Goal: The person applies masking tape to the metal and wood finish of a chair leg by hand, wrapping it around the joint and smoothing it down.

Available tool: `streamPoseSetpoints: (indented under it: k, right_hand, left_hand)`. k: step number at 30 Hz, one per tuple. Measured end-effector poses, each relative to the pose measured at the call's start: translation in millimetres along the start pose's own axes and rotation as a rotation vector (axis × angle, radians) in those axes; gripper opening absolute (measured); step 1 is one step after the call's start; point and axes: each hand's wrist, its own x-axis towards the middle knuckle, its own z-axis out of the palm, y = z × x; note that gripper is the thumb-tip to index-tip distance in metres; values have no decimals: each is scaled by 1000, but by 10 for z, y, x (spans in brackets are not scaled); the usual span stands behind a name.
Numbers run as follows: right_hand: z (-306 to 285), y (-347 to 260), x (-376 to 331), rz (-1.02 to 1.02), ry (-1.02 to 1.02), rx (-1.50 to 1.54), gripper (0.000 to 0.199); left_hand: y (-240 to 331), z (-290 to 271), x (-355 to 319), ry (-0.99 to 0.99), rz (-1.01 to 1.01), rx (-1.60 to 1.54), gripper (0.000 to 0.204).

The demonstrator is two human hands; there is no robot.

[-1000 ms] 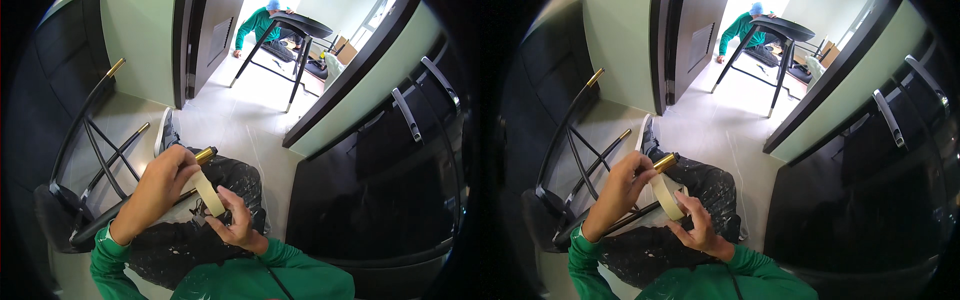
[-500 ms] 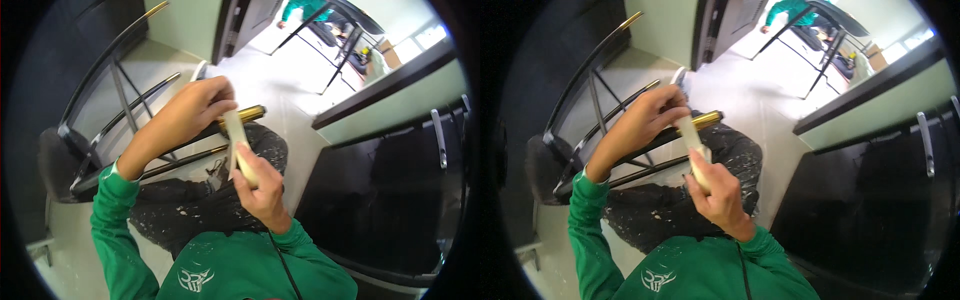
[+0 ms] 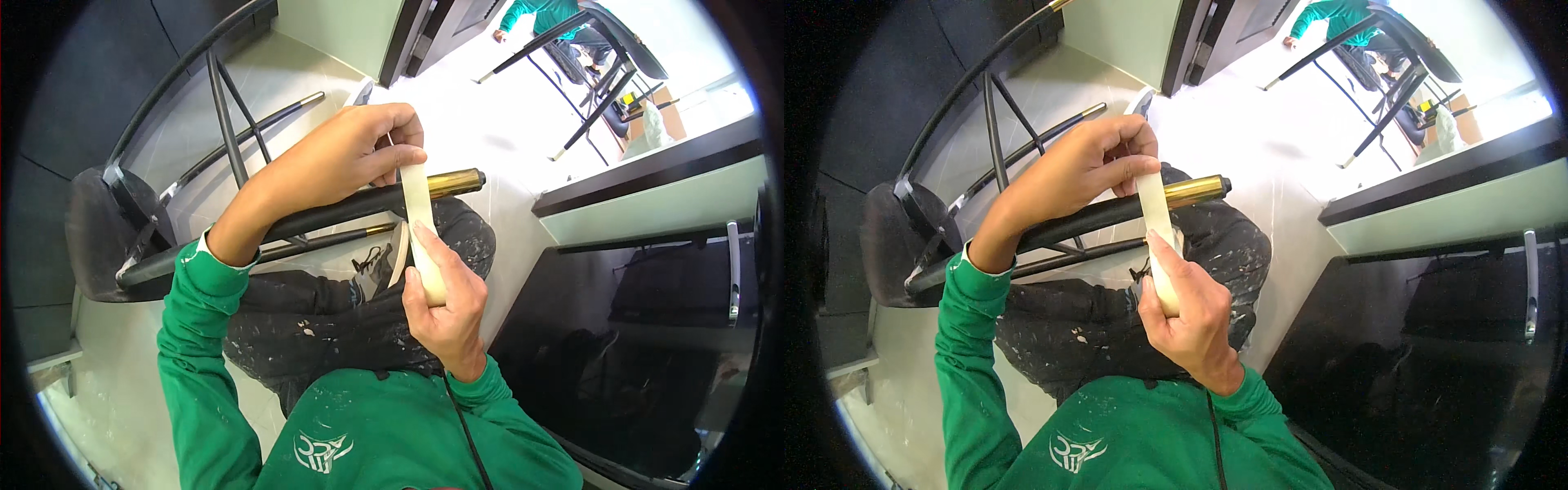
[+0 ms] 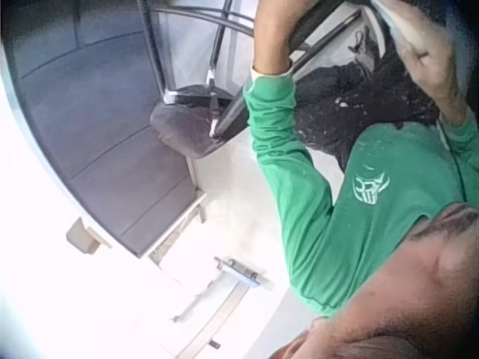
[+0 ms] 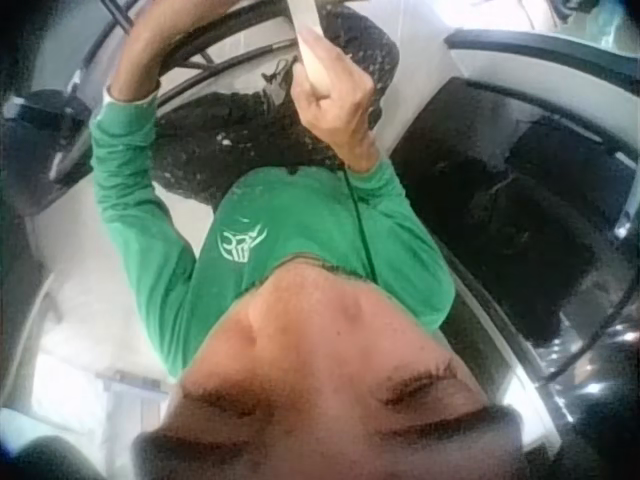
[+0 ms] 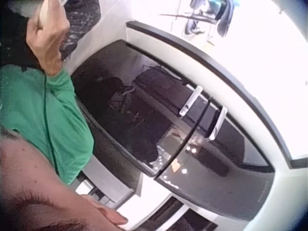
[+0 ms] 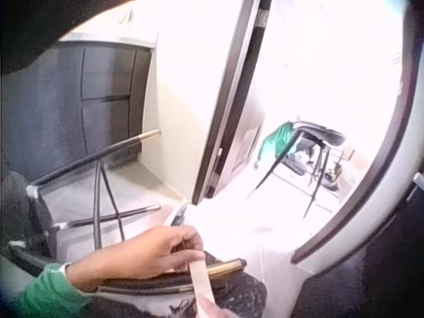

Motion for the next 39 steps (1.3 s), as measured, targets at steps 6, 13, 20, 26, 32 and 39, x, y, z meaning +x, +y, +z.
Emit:
streamPoseSetpoints:
  k: [6,13,20,26,32,39]
  right_hand:
    - [-62,-23,-13,78,-89,-56,46]
    - [-38,42,1,38,-83,-86,47]
    - [24,106,18,-42,5,-33,52]
    - [6,88,11,-39,7,-23,52]
    - [6,82,35,-79,18,-23,49]
    - [-42,25,45,-69,0,-9,46]
  left_hand:
    - [-53,35,9,10,9,80,16]
    - [-69,35,14,18,-11,68,17]
    - [-89,28,26,18,-8,62,16]
    - [-91,43,18,33,-10,66,15]
    - [-104,50,13,36,0,76,15]
    - [-101,81,0,54,11,42,14]
